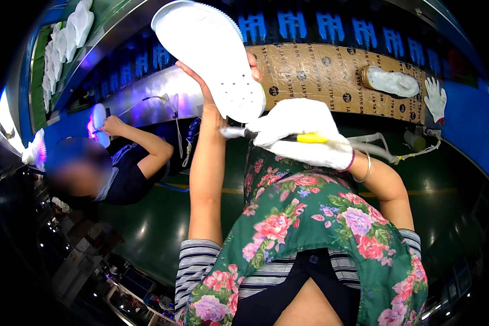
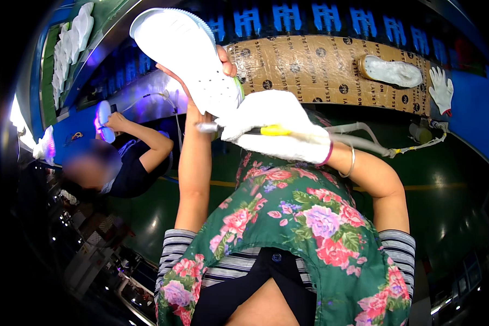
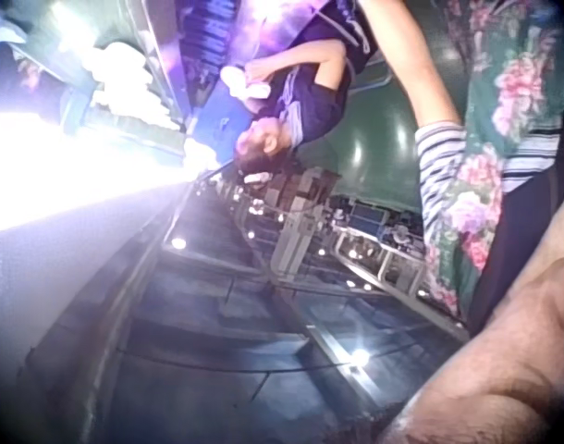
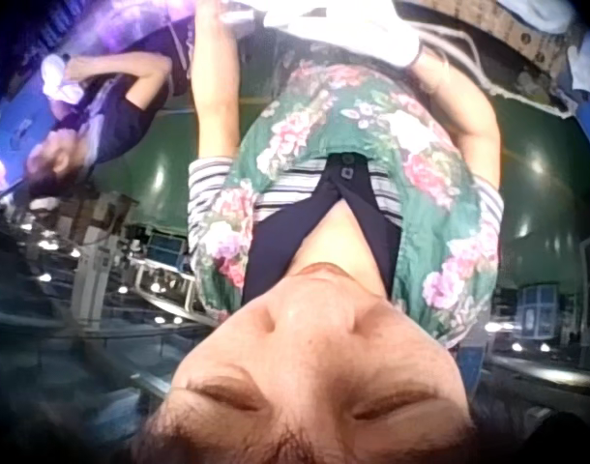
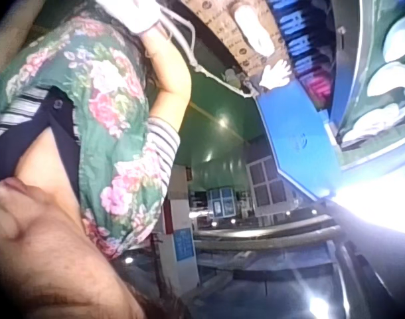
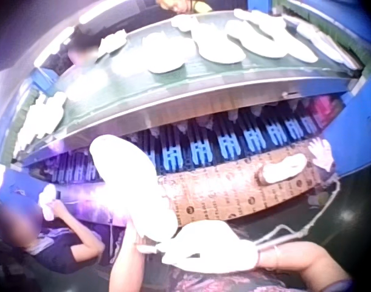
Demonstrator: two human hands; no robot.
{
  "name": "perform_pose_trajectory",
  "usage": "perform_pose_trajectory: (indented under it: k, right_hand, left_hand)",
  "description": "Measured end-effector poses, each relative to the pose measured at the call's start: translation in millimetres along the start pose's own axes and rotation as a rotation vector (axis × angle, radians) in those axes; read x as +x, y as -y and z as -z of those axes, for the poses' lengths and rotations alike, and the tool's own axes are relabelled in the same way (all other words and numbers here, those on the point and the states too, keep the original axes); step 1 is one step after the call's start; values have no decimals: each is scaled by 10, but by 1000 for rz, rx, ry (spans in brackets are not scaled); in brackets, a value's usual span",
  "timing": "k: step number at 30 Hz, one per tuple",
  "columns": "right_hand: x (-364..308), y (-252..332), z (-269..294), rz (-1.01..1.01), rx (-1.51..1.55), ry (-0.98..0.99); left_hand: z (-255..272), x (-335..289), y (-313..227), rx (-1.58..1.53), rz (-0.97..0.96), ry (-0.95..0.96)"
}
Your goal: The person picks up white slipper soles from a conveyor belt, trims excess material from the edges with a handheld tool, and places the finished soles back on the belt. The process is repeated for multiple soles in a factory setting.
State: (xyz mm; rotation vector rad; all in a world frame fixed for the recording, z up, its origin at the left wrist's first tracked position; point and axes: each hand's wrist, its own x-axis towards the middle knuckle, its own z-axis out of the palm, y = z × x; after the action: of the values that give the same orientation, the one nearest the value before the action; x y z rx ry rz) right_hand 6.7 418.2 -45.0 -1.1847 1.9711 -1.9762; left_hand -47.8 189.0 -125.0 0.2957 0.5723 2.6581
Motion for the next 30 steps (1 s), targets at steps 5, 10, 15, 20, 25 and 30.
perform_pose_trajectory:
  k: [5, 10, 15, 20, 25, 30]
  right_hand:
    - [47, 99, -16, -108, -321, 111]
    - [-37, -19, -90, -6, -300, 178]
    - [53, 18, 59, -112, -275, 257]
    - [-45, -91, -31, 4, -268, 266]
    - [-42, -141, 39, 14, -310, 223]
    - [26, -113, 140, -99, -191, 228]
  left_hand:
    - [-63, 66, 0, -12, 146, 31]
    - [12, 111, -42, 3, 272, 72]
    - [-125, 84, -64, 236, 458, -183]
    - [-144, 138, -82, 491, 555, -324]
    - [-197, 229, -98, 803, 720, -310]
    - [-252, 310, -59, 1036, 848, -236]
